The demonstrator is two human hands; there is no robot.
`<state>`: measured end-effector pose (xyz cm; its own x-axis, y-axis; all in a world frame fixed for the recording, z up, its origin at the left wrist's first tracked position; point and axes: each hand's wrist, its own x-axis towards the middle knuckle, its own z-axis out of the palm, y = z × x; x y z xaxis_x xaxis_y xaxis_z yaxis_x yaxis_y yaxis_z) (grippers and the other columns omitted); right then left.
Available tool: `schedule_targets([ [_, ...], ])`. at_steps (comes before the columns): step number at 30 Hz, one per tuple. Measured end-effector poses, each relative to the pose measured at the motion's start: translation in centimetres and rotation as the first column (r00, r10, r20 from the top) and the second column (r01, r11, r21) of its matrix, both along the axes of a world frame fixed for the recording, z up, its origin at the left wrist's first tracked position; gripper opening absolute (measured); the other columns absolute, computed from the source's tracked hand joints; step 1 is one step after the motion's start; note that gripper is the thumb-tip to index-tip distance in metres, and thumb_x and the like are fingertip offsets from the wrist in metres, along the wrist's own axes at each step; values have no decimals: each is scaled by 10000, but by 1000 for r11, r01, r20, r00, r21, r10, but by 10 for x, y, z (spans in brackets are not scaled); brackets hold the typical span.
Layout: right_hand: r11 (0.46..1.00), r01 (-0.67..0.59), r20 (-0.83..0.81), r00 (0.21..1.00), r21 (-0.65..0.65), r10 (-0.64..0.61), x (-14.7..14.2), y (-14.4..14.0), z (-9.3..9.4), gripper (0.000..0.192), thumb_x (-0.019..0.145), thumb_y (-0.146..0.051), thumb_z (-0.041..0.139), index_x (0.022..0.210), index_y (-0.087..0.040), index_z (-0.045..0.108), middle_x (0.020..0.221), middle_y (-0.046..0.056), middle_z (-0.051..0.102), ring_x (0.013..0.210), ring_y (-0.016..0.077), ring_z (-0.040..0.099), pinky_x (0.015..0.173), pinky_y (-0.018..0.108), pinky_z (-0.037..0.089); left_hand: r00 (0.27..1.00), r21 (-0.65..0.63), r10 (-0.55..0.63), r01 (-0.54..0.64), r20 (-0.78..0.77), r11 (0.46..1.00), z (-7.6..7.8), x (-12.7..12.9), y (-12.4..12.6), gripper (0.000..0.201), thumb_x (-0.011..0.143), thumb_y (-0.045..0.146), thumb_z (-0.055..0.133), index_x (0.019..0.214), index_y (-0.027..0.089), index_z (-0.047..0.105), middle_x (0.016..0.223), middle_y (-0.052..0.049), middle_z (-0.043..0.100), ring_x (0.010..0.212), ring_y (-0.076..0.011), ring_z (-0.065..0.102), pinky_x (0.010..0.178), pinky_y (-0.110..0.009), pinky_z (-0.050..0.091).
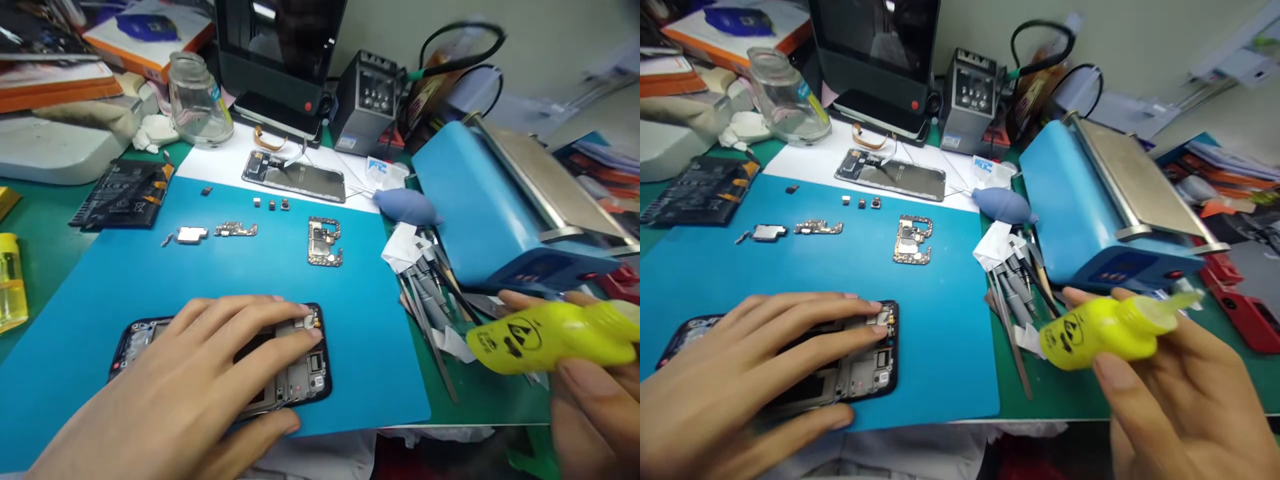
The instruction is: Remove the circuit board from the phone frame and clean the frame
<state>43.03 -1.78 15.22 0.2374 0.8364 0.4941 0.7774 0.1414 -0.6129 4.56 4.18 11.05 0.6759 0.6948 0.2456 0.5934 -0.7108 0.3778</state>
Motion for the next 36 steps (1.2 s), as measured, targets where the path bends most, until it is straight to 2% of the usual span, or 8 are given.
schedule_targets([
  [3, 994, 97, -293, 953, 58, -76, -23, 37, 11, 447, 943, -543, 939, 1367, -500, 804, 1441, 48, 779, 1339, 415, 770, 1172, 653, 710, 1000, 1, -1, 1, 10, 1000, -2, -2, -1, 616, 1163, 550, 652, 1756, 480, 500, 1661, 17, 696, 1331, -313, 763, 986, -443, 674],
  [9, 987, -153, -176, 974, -46, 143, -53, 123, 28, 543, 969, -464, 869, 1446, -278, 689, 1520, 127, 738, 1442, 346, 734, 1068, 467, 764, 997, -44, 67, -68, -36, 997, 12, 4, -5, 601, 1126, 402, 746, 1696, 472, 568, 1740, 5, 619, 1448, -311, 710, 1083, -460, 679],
  [21, 970, -146, 152, 972, -194, 177, -57, 202, 18, 383, 1045, -337, 664, 1410, -224, 684, 1449, 144, 769, 1355, 406, 743, 1231, 698, 597, 1000, -83, 22, -22, -2, 996, 15, 4, -2, 595, 1118, 353, 758, 1684, 452, 603, 1727, -34, 643, 1478, -346, 706, 1116, -509, 692],
  [27, 993, -111, 360, 925, -51, 122, -45, 188, 20, 653, 1096, -418, 704, 1677, -161, 553, 1626, 205, 659, 1513, 456, 640, 1255, 722, 570, 1000, -64, -15, 16, 24, 998, 14, 1, 2, 578, 1142, 402, 717, 1702, 440, 580, 1702, -38, 669, 1440, -334, 732, 1083, -492, 695],
  [29, 983, -163, 431, 896, 85, 111, -40, 163, 23, 609, 1174, -396, 625, 1732, -192, 490, 1701, 176, 600, 1534, 387, 635, 1242, 627, 610, 999, -70, 20, -18, 28, 997, 13, 1, 0, 569, 1145, 406, 708, 1697, 444, 578, 1708, -34, 661, 1451, -335, 719, 1090, -496, 687],
  [31, 937, -271, 530, 840, 220, 118, -33, 130, 25, 376, 1204, -253, 559, 1568, -293, 644, 1454, 91, 765, 1310, 281, 758, 1137, 501, 665, 999, -72, 21, -18, 43, 997, 12, 3, -1, 581, 1143, 409, 708, 1707, 444, 568, 1698, -37, 666, 1434, -336, 724, 1057, -473, 690],
  [33, 888, -425, 665, 717, 177, 210, -23, 96, 25, 374, 1125, -124, 678, 1416, -351, 740, 1192, 7, 836, 1066, 220, 813, 925, 373, 694, 998, -71, 1, 3, 56, 997, 11, 4, 0, 608, 1133, 393, 721, 1718, 439, 562, 1691, -43, 672, 1417, -333, 733, 1039, -444, 686],
  [36, 824, -565, 762, 520, -34, 387, -10, 62, 23, 399, 1144, -117, 620, 1439, -333, 781, 1281, 6, 843, 1077, 221, 828, 887, 360, 703, 998, -95, -23, 28, 53, 995, 15, 4, 3, 615, 1118, 320, 736, 1706, 414, 580, 1706, -49, 661, 1455, -320, 716, 1116, -443, 656],
])
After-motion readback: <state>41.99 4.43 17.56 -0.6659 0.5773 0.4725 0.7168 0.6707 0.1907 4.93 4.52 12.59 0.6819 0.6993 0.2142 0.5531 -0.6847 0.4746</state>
